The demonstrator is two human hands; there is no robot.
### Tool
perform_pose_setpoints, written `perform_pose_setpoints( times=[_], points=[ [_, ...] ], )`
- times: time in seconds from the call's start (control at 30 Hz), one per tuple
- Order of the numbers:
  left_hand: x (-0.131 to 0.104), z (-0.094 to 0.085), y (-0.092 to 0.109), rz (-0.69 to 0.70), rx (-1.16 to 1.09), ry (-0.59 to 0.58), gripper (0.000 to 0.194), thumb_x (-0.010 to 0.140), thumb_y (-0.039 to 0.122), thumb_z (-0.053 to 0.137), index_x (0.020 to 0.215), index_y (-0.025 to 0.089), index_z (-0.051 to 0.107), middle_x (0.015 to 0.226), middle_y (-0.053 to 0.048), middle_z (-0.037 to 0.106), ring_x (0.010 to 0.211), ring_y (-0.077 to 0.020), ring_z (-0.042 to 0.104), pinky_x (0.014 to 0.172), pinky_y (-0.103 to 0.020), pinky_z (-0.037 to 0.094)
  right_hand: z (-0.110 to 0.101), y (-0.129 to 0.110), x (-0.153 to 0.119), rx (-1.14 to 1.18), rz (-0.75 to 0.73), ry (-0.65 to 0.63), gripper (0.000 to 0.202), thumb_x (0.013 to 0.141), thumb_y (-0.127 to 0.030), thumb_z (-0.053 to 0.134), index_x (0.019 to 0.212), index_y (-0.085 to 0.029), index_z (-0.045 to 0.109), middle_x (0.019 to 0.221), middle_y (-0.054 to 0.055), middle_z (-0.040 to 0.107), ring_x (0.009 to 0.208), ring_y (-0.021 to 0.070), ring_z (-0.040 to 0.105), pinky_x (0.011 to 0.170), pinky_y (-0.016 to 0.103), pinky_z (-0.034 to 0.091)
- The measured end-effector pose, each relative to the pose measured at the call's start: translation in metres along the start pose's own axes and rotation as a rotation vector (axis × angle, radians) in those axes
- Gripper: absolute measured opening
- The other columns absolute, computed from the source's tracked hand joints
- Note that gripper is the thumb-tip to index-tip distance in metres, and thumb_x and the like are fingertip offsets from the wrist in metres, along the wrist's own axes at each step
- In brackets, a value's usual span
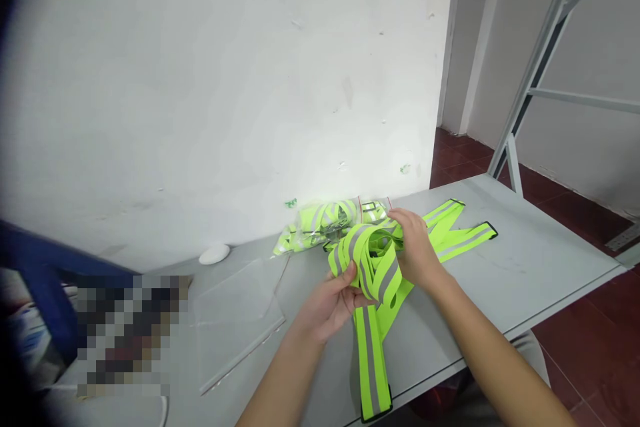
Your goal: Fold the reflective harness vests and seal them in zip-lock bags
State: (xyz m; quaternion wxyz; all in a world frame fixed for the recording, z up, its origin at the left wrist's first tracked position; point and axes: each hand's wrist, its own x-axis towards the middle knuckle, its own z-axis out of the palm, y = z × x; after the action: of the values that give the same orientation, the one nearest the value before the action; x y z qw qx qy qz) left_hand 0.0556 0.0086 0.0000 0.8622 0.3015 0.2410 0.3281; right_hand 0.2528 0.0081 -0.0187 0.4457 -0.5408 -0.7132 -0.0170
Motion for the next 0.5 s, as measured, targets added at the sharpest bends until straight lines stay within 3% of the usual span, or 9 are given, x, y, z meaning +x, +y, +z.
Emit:
perform_pose_setpoints(
  times=[0.1,0.27,0.37,0.43,0.5],
  points=[
    [0.002,0.0,-0.005,-0.011,-0.035,0.011,0.033,0.075,0.036,0.075,0.094,0.011,0.068,0.086,-0.01,0.076,0.071,-0.0225,0.072,0.066,-0.034,0.061,0.013,-0.011,-0.006,0.094,0.033,0.078,0.048,0.077,-0.024,0.054,0.124,-0.025,0.045,0.12,0.01,0.058,0.115,0.0293,0.053,0.098,0.05,0.04],
    [0.0,0.007,-0.007,-0.026,0.047,-0.03,0.033,0.078,0.034,0.073,0.101,0.013,0.066,0.09,-0.011,0.075,0.076,-0.0239,0.073,0.071,-0.038,0.061,0.012,-0.012,-0.004,0.223,0.053,-0.012,0.047,0.074,-0.031,0.057,0.121,-0.026,0.052,0.118,0.006,0.064,0.114,0.0291,0.056,0.105,0.052,0.036],
    [-0.002,0.012,-0.008,-0.002,0.122,-0.056,0.034,0.079,0.033,0.072,0.106,0.013,0.065,0.094,-0.012,0.075,0.081,-0.0254,0.072,0.073,-0.039,0.06,0.003,-0.013,-0.003,0.329,0.085,-0.025,0.033,0.077,-0.029,0.052,0.108,-0.024,0.061,0.104,0.006,0.069,0.099,0.0268,0.064,0.089,0.044,0.05],
    [-0.003,0.014,-0.01,0.027,0.127,-0.076,0.034,0.079,0.033,0.072,0.105,0.013,0.066,0.094,-0.012,0.075,0.082,-0.0258,0.072,0.074,-0.04,0.06,-0.002,-0.014,-0.002,0.343,0.095,-0.014,0.027,0.077,-0.028,0.052,0.101,-0.023,0.064,0.094,0.005,0.07,0.088,0.0258,0.067,0.08,0.041,0.054],
    [-0.001,0.013,-0.012,0.054,0.071,-0.111,0.032,0.078,0.034,0.073,0.101,0.013,0.067,0.093,-0.011,0.075,0.08,-0.0248,0.073,0.073,-0.038,0.061,-0.004,-0.016,-0.001,0.346,0.047,-0.032,0.028,0.077,-0.027,0.055,0.103,-0.024,0.065,0.097,0.005,0.071,0.09,0.0267,0.067,0.082,0.041,0.054]
  ],
)
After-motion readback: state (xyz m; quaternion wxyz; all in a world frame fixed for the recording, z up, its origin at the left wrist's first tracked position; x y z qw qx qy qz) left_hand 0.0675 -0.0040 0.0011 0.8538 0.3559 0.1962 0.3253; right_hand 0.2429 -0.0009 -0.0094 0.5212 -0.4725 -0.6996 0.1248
